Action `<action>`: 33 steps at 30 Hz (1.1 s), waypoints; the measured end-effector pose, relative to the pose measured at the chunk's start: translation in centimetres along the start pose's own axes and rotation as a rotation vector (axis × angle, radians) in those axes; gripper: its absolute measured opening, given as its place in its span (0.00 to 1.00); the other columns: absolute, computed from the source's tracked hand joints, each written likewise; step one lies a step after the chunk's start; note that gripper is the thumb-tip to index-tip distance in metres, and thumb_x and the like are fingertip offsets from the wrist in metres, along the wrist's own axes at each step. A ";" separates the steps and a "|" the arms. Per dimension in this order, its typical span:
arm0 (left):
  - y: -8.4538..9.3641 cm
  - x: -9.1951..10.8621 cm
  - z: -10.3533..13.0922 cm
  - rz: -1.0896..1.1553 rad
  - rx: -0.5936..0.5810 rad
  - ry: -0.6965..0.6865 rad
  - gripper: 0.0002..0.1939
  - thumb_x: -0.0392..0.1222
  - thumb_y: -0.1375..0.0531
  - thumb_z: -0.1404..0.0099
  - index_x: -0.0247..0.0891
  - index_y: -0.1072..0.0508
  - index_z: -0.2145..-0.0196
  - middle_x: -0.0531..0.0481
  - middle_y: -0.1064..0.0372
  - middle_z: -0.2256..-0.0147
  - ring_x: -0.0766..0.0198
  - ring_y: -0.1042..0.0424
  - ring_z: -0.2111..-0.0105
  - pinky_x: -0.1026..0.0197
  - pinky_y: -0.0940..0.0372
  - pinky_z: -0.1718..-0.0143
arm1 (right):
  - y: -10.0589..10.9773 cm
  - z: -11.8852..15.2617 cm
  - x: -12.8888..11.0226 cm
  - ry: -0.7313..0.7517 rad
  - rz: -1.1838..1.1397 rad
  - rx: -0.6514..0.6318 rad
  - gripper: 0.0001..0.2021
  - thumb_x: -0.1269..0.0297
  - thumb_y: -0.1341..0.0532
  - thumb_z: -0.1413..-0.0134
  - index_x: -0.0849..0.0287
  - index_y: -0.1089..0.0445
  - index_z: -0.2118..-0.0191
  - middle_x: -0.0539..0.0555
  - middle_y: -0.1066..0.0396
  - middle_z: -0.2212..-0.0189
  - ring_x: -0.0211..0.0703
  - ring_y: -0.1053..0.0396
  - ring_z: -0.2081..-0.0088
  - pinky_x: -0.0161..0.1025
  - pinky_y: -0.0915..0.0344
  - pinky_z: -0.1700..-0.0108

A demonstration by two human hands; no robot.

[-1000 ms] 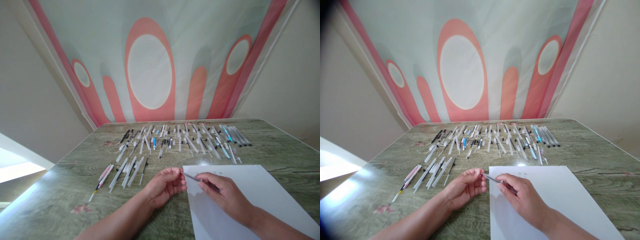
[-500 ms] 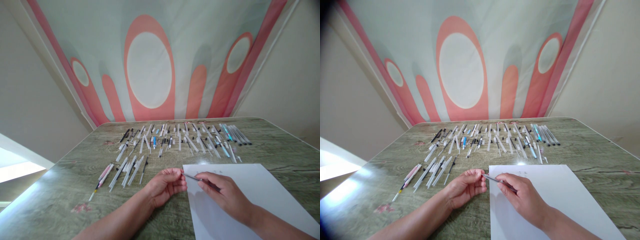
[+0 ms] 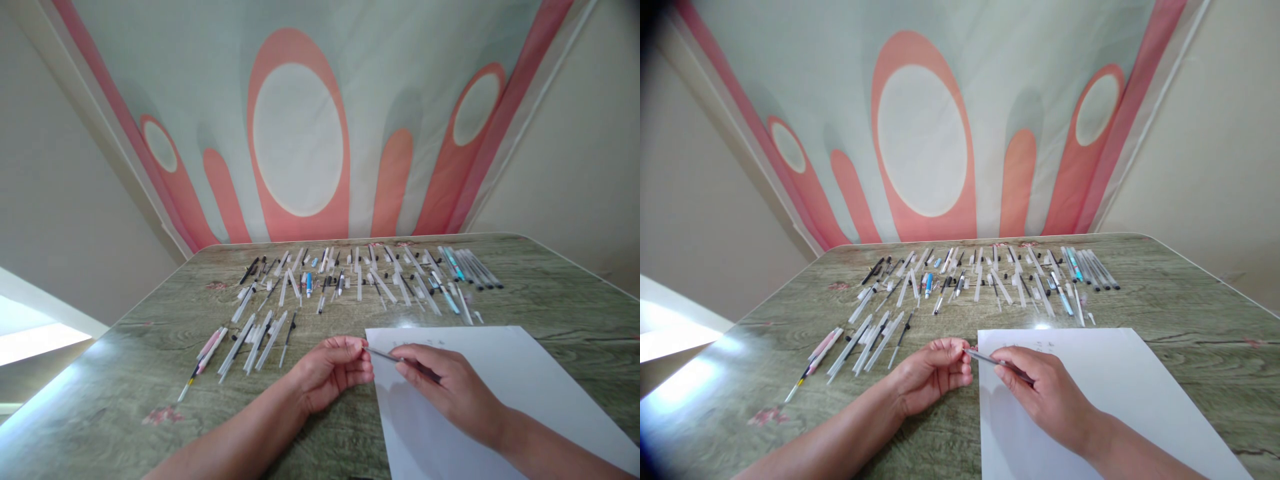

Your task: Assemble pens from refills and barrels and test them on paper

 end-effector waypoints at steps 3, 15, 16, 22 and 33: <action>0.0 -0.1 0.0 0.000 0.002 0.010 0.06 0.33 0.40 0.40 0.28 0.27 0.64 0.46 0.28 0.71 0.66 0.27 0.72 0.61 0.31 0.63 | 0.0 0.0 0.0 0.005 0.002 0.003 0.11 0.58 0.47 0.40 0.53 0.30 0.58 0.49 0.27 0.68 0.39 0.31 0.69 0.33 0.36 0.66; 0.2 -0.2 -0.1 -0.002 0.015 0.023 0.06 0.32 0.39 0.41 0.28 0.27 0.64 0.46 0.28 0.71 0.66 0.27 0.72 0.60 0.31 0.62 | 0.0 -0.1 0.3 0.016 0.001 0.001 0.11 0.59 0.46 0.40 0.52 0.30 0.56 0.50 0.27 0.66 0.38 0.31 0.67 0.33 0.36 0.64; 0.2 -0.2 -0.1 -0.007 0.020 0.026 0.06 0.32 0.39 0.41 0.28 0.28 0.64 0.46 0.28 0.71 0.66 0.27 0.72 0.60 0.32 0.62 | 0.0 -0.1 0.3 0.016 0.001 0.005 0.11 0.59 0.46 0.40 0.53 0.30 0.57 0.50 0.27 0.66 0.39 0.31 0.67 0.33 0.36 0.64; 0.0 2.3 0.4 -0.273 0.079 -0.136 0.10 0.42 0.40 0.40 0.31 0.29 0.65 0.47 0.30 0.70 0.68 0.30 0.74 0.62 0.34 0.67 | 0.0 -0.1 0.4 -0.055 -0.075 -0.011 0.12 0.56 0.47 0.41 0.55 0.31 0.58 0.49 0.30 0.72 0.37 0.34 0.72 0.32 0.37 0.70; -1.4 4.6 2.4 -1.631 0.112 -0.532 0.09 0.38 0.35 0.49 0.39 0.25 0.68 0.48 0.32 0.64 0.59 0.35 0.61 0.61 0.43 0.58 | 0.5 -0.6 1.5 -0.110 -0.080 0.024 0.11 0.56 0.46 0.42 0.56 0.31 0.61 0.50 0.27 0.69 0.40 0.29 0.67 0.34 0.34 0.64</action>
Point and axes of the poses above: each hand's wrist, its own z-axis away from the middle knuckle, its own y-axis out of the back of the hand, x = y × z, the point moved 6 cm from there along -z, towards the middle knuckle
